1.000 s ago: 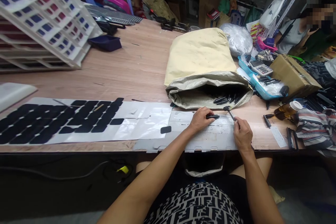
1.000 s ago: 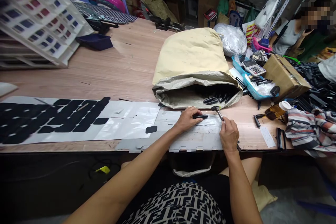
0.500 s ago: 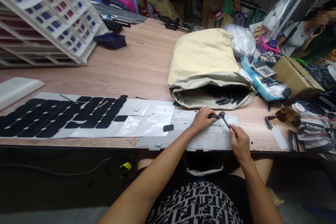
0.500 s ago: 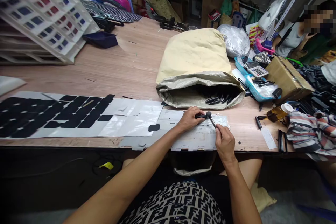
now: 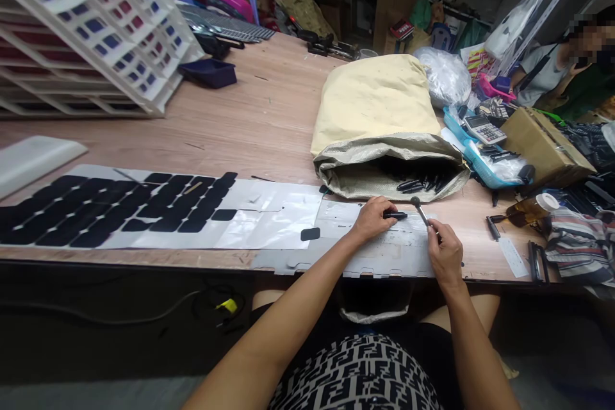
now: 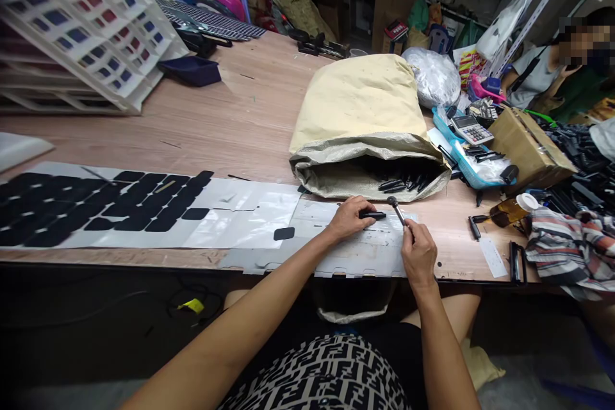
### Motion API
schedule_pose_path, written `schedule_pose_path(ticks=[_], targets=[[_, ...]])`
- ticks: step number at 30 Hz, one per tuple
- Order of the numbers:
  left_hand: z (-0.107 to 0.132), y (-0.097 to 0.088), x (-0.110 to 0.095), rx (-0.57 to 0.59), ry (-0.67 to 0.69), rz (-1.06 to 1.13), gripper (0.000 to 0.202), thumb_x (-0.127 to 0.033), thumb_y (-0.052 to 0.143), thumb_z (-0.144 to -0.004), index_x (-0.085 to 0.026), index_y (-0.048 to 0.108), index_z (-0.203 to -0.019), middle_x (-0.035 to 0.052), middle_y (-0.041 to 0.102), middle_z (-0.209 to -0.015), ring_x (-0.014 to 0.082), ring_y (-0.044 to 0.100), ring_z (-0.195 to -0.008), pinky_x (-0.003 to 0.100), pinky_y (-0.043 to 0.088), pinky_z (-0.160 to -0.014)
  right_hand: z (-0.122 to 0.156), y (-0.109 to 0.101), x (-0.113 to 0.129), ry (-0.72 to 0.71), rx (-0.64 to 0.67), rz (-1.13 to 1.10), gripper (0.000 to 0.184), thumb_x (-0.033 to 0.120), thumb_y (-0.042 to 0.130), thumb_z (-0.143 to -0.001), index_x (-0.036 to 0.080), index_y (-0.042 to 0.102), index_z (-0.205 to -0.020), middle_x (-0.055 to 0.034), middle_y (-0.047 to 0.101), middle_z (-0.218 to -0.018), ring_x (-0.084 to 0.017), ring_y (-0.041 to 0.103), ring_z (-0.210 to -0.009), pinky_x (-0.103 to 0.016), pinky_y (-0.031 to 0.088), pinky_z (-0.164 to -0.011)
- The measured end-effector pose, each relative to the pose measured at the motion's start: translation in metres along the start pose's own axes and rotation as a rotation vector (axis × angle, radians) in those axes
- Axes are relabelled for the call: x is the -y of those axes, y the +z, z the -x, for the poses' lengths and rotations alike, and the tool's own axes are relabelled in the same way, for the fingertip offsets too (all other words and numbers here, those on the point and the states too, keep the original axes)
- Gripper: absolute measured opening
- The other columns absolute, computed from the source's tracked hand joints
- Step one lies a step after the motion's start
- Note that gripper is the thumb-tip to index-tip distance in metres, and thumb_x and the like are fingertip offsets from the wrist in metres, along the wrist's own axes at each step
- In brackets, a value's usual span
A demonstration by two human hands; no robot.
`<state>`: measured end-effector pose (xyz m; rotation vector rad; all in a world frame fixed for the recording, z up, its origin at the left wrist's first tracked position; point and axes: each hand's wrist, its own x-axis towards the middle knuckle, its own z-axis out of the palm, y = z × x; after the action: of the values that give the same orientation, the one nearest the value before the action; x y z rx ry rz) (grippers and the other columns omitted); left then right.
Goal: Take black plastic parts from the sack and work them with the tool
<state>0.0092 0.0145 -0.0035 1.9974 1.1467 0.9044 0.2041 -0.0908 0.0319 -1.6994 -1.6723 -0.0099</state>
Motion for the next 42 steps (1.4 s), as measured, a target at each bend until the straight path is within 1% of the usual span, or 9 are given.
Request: schedule_pose_path(ticks=[6, 13, 20, 24, 29, 32, 35, 38, 42], targets=[[0.001, -0.002, -0.003, 0.024, -0.014, -0.005, 0.013, -0.020, 0.069, -0.074, -0.021, 0.071, -0.087, 0.0021, 0.066, -0.089, 0.0229, 0.057, -0.095, 0.035, 0.045, -0.084, -0.007, 0.012, -0.024, -0.010, -0.061, 0.376, 0.025, 0.023, 0.050, -0.095, 0.020, 0.072, -0.106, -0.0071, 0.069, -0.091, -0.021, 0.057, -0.084, -0.031, 0.043, -0.080], [0.008, -0.015, -0.014, 0.170, 0.094, 0.035, 0.014, -0.028, 0.074, -0.079, -0.023, 0.072, -0.093, 0.0013, 0.067, -0.094, 0.0212, 0.054, -0.094, 0.036, 0.041, -0.090, -0.004, 0.015, -0.023, -0.030, -0.028, 0.473, 0.023, 0.024, 0.049, -0.096, 0.021, 0.069, -0.108, -0.0058, 0.065, -0.092, -0.020, 0.051, -0.083, -0.030, 0.036, -0.077], [0.075, -0.032, -0.042, 0.401, 0.295, 0.105, 0.014, -0.022, 0.077, -0.078, -0.025, 0.072, -0.090, 0.0019, 0.063, -0.109, 0.0217, 0.051, -0.108, 0.037, 0.039, -0.099, -0.004, 0.013, -0.020, -0.020, -0.013, 0.499, 0.022, 0.024, 0.050, -0.096, 0.021, 0.068, -0.108, -0.0059, 0.064, -0.092, -0.020, 0.050, -0.084, -0.031, 0.034, -0.076], [0.104, -0.020, -0.047, 0.360, 0.319, -0.037, 0.020, -0.020, 0.080, -0.074, -0.023, 0.070, -0.090, 0.0030, 0.061, -0.115, 0.0236, 0.050, -0.112, 0.040, 0.037, -0.101, -0.004, 0.013, -0.019, -0.022, -0.007, 0.508, 0.021, 0.023, 0.050, -0.096, 0.021, 0.067, -0.108, -0.0058, 0.063, -0.091, -0.020, 0.049, -0.083, -0.031, 0.034, -0.075], [0.109, -0.013, -0.051, 0.335, 0.307, -0.086, 0.028, -0.025, 0.087, -0.064, -0.022, 0.069, -0.086, 0.0045, 0.059, -0.117, 0.0264, 0.050, -0.113, 0.043, 0.038, -0.102, -0.003, 0.014, -0.018, -0.012, -0.011, 0.523, 0.020, 0.023, 0.051, -0.096, 0.021, 0.067, -0.108, -0.0059, 0.063, -0.091, -0.021, 0.049, -0.083, -0.032, 0.033, -0.073], [0.099, -0.019, -0.052, 0.376, 0.235, 0.001, 0.018, -0.030, 0.081, -0.072, -0.022, 0.069, -0.081, 0.0033, 0.064, -0.108, 0.0245, 0.053, -0.108, 0.041, 0.041, -0.097, -0.002, 0.015, -0.017, 0.001, 0.002, 0.529, 0.021, 0.023, 0.051, -0.096, 0.022, 0.066, -0.110, -0.0061, 0.063, -0.092, -0.021, 0.049, -0.085, -0.032, 0.032, -0.073], [0.068, -0.024, -0.050, 0.346, 0.103, 0.098, 0.010, -0.030, 0.069, -0.084, -0.020, 0.068, -0.083, 0.0018, 0.067, -0.088, 0.0189, 0.059, -0.088, 0.034, 0.047, -0.083, -0.002, 0.015, -0.016, 0.008, 0.012, 0.537, 0.021, 0.023, 0.051, -0.095, 0.022, 0.065, -0.111, -0.0059, 0.062, -0.093, -0.021, 0.049, -0.086, -0.032, 0.032, -0.073], [0.016, -0.021, -0.042, 0.149, -0.025, 0.110, 0.014, -0.029, 0.060, -0.088, -0.019, 0.069, -0.087, 0.0026, 0.069, -0.087, 0.0177, 0.062, -0.081, 0.030, 0.048, -0.075, -0.002, 0.015, -0.016, 0.015, 0.022, 0.533, 0.020, 0.022, 0.051, -0.095, 0.021, 0.065, -0.110, -0.0058, 0.062, -0.092, -0.021, 0.048, -0.086, -0.031, 0.033, -0.074], [-0.054, -0.004, -0.026, -0.056, -0.142, -0.071, 0.020, -0.026, 0.058, -0.087, -0.019, 0.074, -0.097, 0.0047, 0.070, -0.091, 0.0181, 0.064, -0.083, 0.030, 0.050, -0.081, -0.001, 0.015, -0.015, 0.022, 0.030, 0.529, 0.019, 0.022, 0.052, -0.095, 0.022, 0.065, -0.109, -0.0052, 0.061, -0.091, -0.021, 0.049, -0.086, -0.030, 0.033, -0.074]])
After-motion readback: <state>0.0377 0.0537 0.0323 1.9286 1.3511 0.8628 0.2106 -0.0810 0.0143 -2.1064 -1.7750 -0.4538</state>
